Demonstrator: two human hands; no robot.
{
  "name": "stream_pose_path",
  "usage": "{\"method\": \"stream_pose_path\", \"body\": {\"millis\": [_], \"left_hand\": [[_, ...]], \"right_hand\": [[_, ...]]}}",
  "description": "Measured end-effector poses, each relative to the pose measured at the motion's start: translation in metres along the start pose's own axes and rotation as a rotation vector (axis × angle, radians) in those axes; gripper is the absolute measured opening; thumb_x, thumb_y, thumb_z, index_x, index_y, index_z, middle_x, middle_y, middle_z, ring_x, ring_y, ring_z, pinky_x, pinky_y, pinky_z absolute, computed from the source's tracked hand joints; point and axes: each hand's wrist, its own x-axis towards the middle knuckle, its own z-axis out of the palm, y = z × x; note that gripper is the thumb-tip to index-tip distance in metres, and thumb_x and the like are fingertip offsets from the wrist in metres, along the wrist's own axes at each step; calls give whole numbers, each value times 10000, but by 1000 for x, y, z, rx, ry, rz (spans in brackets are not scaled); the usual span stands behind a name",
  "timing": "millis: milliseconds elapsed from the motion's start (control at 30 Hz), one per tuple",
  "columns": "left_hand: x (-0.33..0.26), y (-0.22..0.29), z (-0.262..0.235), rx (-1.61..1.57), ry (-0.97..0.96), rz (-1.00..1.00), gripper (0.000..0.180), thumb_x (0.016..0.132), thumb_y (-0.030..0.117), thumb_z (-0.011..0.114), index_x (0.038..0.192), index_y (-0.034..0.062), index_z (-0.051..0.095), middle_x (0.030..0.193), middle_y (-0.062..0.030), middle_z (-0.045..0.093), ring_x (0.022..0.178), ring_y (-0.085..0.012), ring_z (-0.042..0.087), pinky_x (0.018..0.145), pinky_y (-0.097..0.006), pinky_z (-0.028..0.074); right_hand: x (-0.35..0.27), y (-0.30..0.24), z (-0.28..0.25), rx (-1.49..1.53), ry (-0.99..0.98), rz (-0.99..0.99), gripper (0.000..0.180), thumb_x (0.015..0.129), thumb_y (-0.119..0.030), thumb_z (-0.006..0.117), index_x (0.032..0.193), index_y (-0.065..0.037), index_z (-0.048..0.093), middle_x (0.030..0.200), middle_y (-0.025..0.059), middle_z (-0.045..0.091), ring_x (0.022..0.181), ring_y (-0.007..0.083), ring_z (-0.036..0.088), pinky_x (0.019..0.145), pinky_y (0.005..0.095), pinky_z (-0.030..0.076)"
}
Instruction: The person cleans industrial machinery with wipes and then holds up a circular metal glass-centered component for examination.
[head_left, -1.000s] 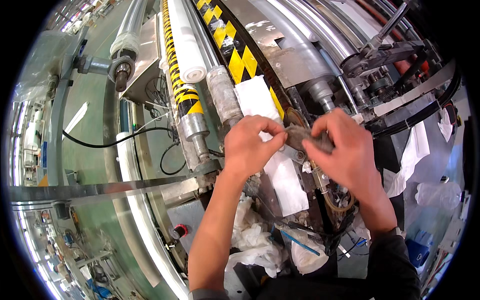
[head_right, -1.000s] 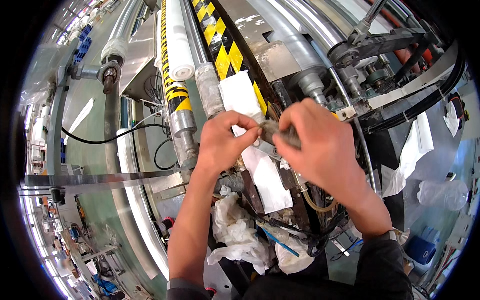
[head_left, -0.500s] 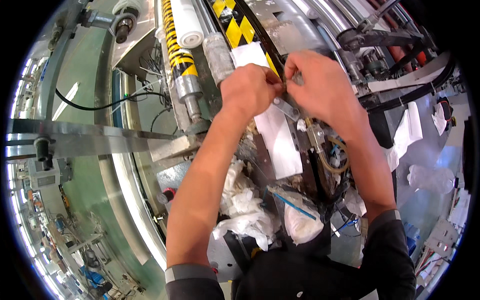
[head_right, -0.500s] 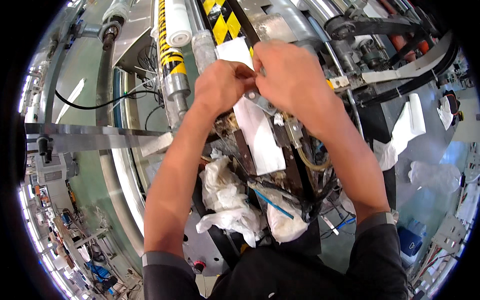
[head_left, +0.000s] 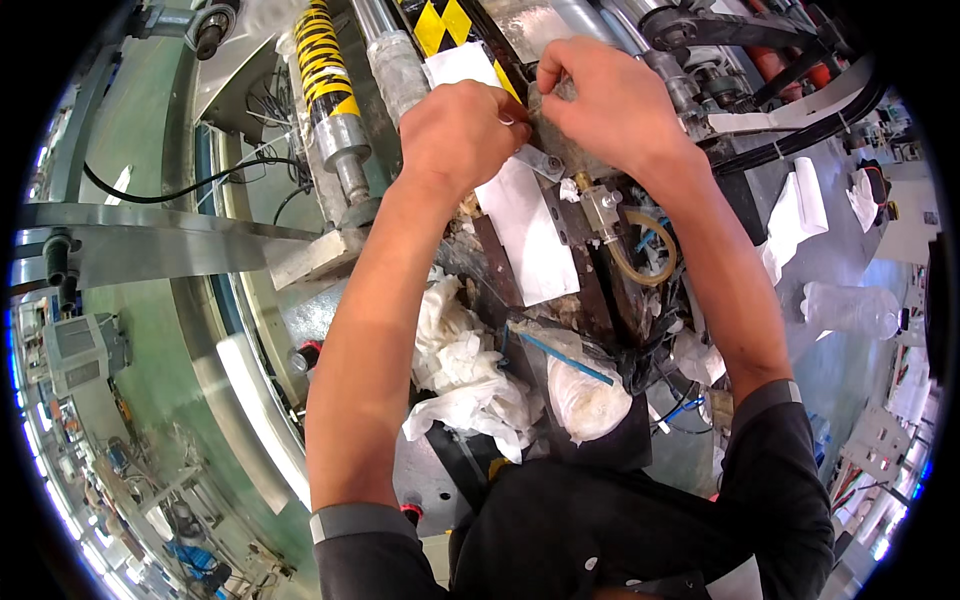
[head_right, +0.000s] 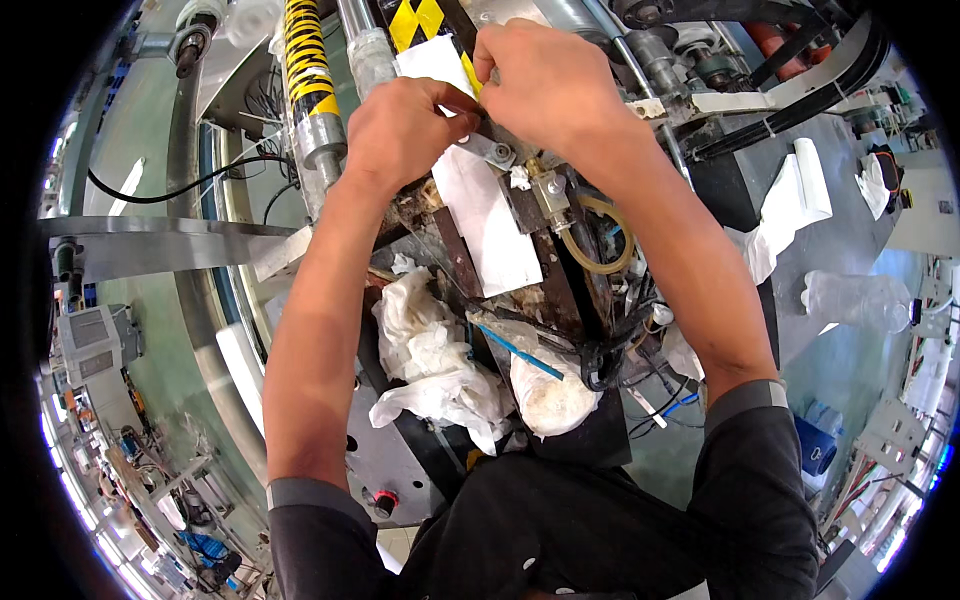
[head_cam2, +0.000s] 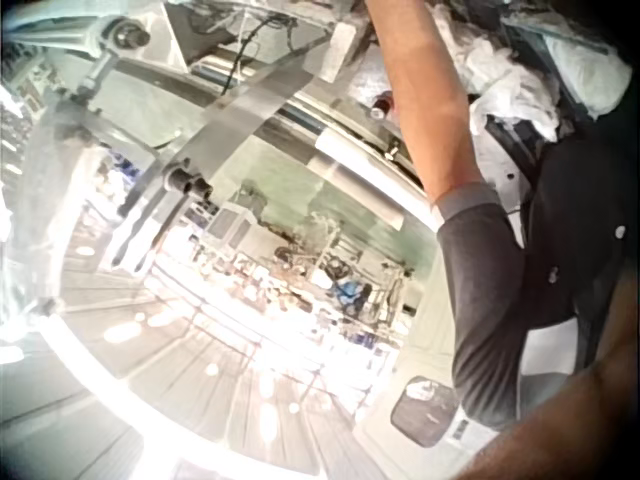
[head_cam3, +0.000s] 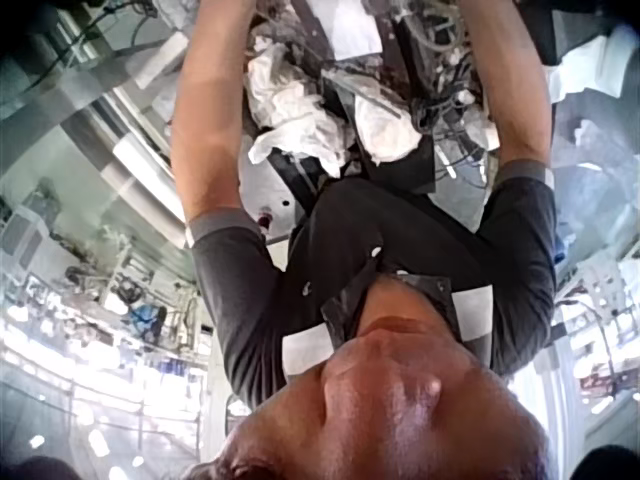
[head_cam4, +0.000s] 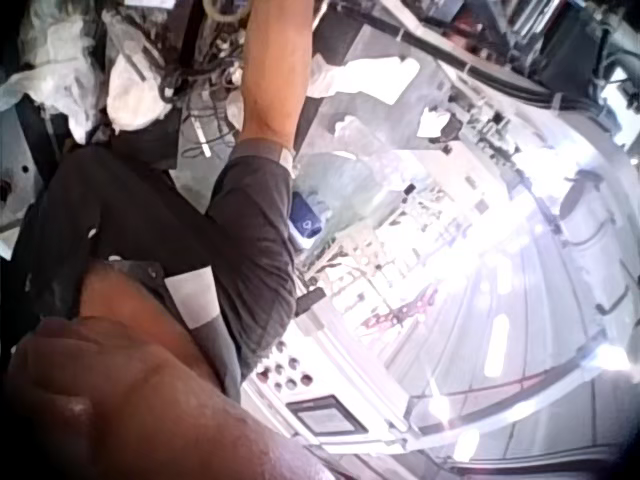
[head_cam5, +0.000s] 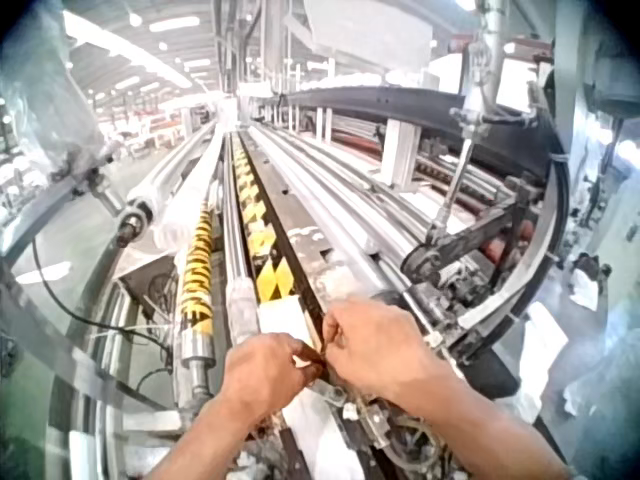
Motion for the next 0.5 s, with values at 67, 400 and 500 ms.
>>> {"method": "stream_pose_path", "body": {"millis": [67,400,500], "left_hand": [[4,0,1,-42,-16,-5,217,795,339,751,991,262,802,951,-48,760,917,-253,717,839,-374,556],[14,14,-6,89,-10,-2,277,806,293,703,987,98,780,950,-129,748,916,-299,711,820,-414,551],[5,20,5,244,134,164,230,812,267,674,890,63,748,882,-151,729,868,-327,704,747,-437,554]], "right_hand": [[-3,2,0,-13,3,4,165,806,-187,645,954,-119,669,1004,86,674,948,313,672,838,432,526],[-1,0,-2,-40,0,13,179,813,-209,652,966,-122,682,1032,92,671,962,322,673,853,437,524],[-3,2,-2,-56,6,20,211,809,-220,650,992,-121,690,1039,98,680,948,331,676,849,439,527]]}}
